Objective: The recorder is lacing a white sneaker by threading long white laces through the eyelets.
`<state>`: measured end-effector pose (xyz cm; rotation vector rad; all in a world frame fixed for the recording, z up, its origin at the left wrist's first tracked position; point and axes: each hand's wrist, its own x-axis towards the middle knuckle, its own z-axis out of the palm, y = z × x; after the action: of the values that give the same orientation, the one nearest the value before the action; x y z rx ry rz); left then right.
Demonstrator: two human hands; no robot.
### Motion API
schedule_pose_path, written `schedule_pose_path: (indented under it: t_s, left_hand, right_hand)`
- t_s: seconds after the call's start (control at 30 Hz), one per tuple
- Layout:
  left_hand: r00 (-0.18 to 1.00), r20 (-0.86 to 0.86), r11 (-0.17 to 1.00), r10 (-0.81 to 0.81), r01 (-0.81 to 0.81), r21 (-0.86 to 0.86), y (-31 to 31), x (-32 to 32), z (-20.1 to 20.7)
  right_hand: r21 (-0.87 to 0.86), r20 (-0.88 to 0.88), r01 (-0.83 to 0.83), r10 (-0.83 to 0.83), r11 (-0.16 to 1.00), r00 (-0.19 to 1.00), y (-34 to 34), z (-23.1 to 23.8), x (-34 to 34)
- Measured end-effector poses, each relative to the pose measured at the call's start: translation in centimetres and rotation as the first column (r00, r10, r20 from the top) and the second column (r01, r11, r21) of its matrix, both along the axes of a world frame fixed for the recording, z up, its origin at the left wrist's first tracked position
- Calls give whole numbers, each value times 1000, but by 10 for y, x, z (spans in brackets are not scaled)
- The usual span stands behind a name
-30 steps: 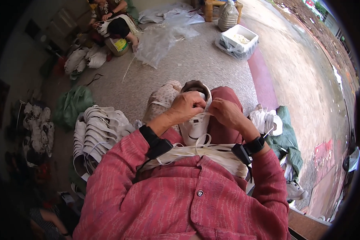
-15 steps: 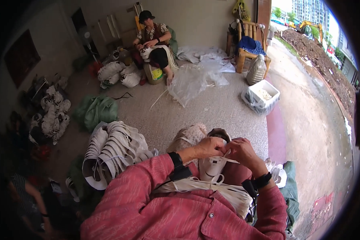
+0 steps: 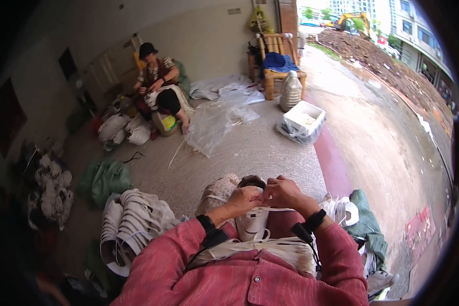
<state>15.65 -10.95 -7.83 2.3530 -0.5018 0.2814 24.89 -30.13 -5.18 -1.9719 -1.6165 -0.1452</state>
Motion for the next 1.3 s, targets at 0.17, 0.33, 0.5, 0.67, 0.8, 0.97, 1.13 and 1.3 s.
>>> schedule_pose_path:
  t_s: [0.17,0.33,0.5,0.67,0.8,0.97,1.13,1.3]
  left_hand:
    - [985,163,983,56,-83,164,48,4,13]
    - [632,315,639,708,-763,95,203,6,112]
    - [672,416,726,613,-687,40,223,-33,123]
    - [826,-59,825,561,-564,-48,126,-67,44]
    - [875,-197,886,443,-461,-55,72,-81,31]
    - [937,-74,931,341,-348,-108,46,-65,42]
    - [963,78,966,259,-256,-40,28,-45,44]
    - [967,209,986,144,-158,50,17,-30,43]
  right_hand:
    - [-61,-126,-40,32,997,992,0,-16,6]
    - [27,-166,-85,88,996,982,0,-19,6]
    - [48,-328,-82,93,995,940,-7,-11,4]
    - [177,-503,46,50,983,863,-27,-17,-8]
    - [161,-553,228,-104,960,827,-46,-15,-18]
    - [-153,-801,298,-295,942,522,-59,7,-38]
    - [-277,-901,273,-348,921,258,-35,6,-57]
    - [-248,-924,329,-324,911,200,-21,-8,-62]
